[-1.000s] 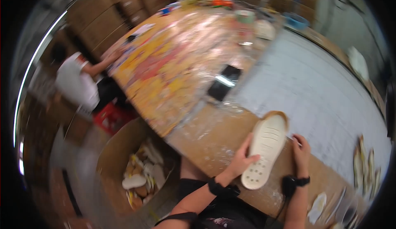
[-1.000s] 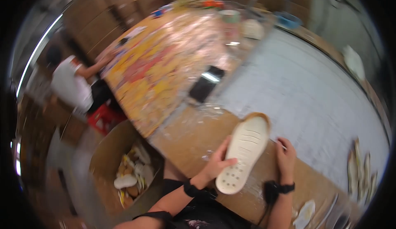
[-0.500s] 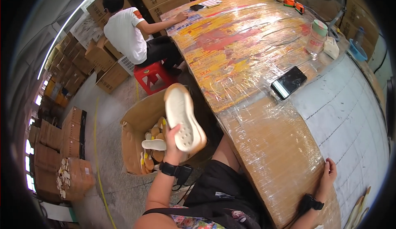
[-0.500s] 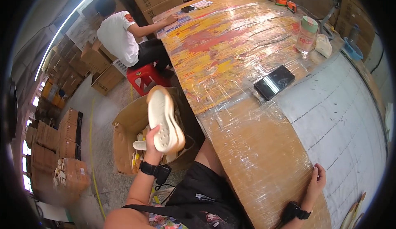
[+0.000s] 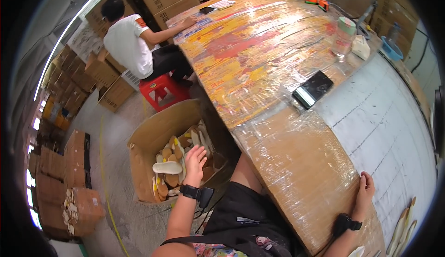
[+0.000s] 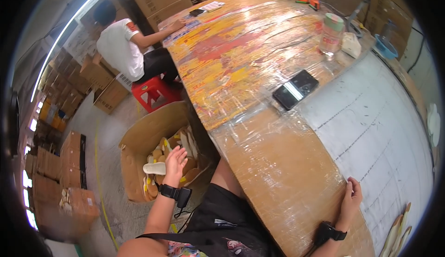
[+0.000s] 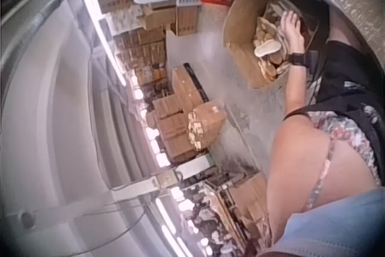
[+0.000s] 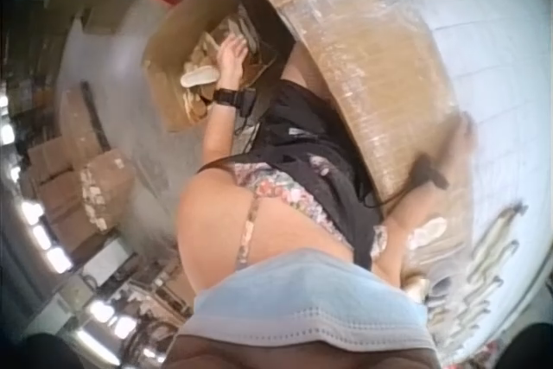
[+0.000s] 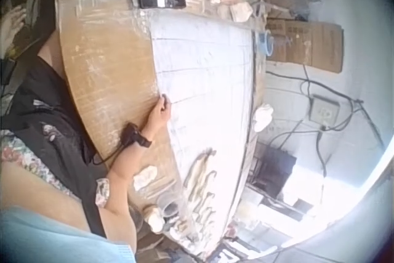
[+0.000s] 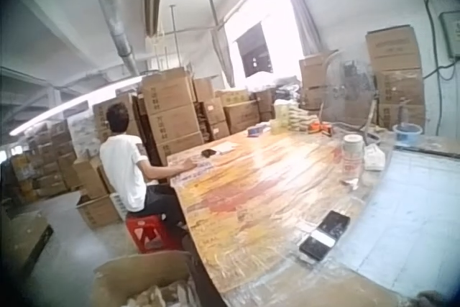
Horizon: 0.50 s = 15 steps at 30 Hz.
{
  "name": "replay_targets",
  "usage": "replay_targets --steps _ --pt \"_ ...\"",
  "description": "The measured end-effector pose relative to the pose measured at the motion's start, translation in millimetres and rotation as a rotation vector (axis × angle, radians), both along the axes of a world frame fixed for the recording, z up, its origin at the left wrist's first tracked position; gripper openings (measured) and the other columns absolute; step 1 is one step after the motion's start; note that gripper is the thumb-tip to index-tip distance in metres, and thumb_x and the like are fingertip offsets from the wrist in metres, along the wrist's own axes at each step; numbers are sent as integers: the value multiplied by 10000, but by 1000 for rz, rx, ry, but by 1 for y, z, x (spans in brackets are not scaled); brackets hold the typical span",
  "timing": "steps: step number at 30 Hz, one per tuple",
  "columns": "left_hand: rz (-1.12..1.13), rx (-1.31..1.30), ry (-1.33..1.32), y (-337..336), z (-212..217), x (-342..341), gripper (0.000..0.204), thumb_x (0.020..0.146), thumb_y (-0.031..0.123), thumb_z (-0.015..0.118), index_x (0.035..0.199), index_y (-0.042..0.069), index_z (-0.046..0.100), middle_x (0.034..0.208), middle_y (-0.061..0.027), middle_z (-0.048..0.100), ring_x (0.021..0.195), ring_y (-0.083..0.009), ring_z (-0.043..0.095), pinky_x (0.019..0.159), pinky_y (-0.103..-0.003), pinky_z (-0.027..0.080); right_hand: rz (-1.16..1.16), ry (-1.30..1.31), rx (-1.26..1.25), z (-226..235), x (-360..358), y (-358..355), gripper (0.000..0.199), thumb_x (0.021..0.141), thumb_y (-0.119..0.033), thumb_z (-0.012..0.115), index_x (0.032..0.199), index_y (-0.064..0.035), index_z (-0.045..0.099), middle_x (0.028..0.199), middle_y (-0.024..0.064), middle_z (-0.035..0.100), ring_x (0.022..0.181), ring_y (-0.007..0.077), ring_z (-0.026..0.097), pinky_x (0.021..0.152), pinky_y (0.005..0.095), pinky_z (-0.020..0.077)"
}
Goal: The recorder is shown assembling and checking shoe components, specifically attaching and aligning outsoles and insoles on a production line.
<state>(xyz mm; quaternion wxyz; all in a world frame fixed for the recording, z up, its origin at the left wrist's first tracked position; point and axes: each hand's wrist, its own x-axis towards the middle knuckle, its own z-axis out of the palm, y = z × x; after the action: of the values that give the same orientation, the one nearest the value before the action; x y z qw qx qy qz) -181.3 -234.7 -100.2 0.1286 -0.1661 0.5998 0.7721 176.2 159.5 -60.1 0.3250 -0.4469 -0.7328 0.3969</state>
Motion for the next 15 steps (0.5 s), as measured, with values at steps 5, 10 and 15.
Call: replay_targets --steps 5,10,15 --pt "-584 57 359 127 96 33 406 828 64 480 1206 -7 350 693 -92 595 594 -135 573 676 -226 430 -85 -18 59 8 -4 -6 182 817 -120 508 922 2 591 834 58 607 781 114 542 689 239 423" --pt "-860 321 379 252 120 109 471 848 51 459 1265 -45 263 849 -148 598 808 -197 594 881 -291 399 -162 -21 65 4 -5 -3 201 773 -161 557 916 -28 606 864 108 620 786 195 590 705 293 459" --pt "-1213 148 480 310 75 124 213 887 136 434 893 -45 546 826 -98 594 782 -167 582 729 -263 451 -90 3 93 -9 -38 7 215 783 -200 526 917 -51 604 877 124 604 805 264 576 715 332 456"
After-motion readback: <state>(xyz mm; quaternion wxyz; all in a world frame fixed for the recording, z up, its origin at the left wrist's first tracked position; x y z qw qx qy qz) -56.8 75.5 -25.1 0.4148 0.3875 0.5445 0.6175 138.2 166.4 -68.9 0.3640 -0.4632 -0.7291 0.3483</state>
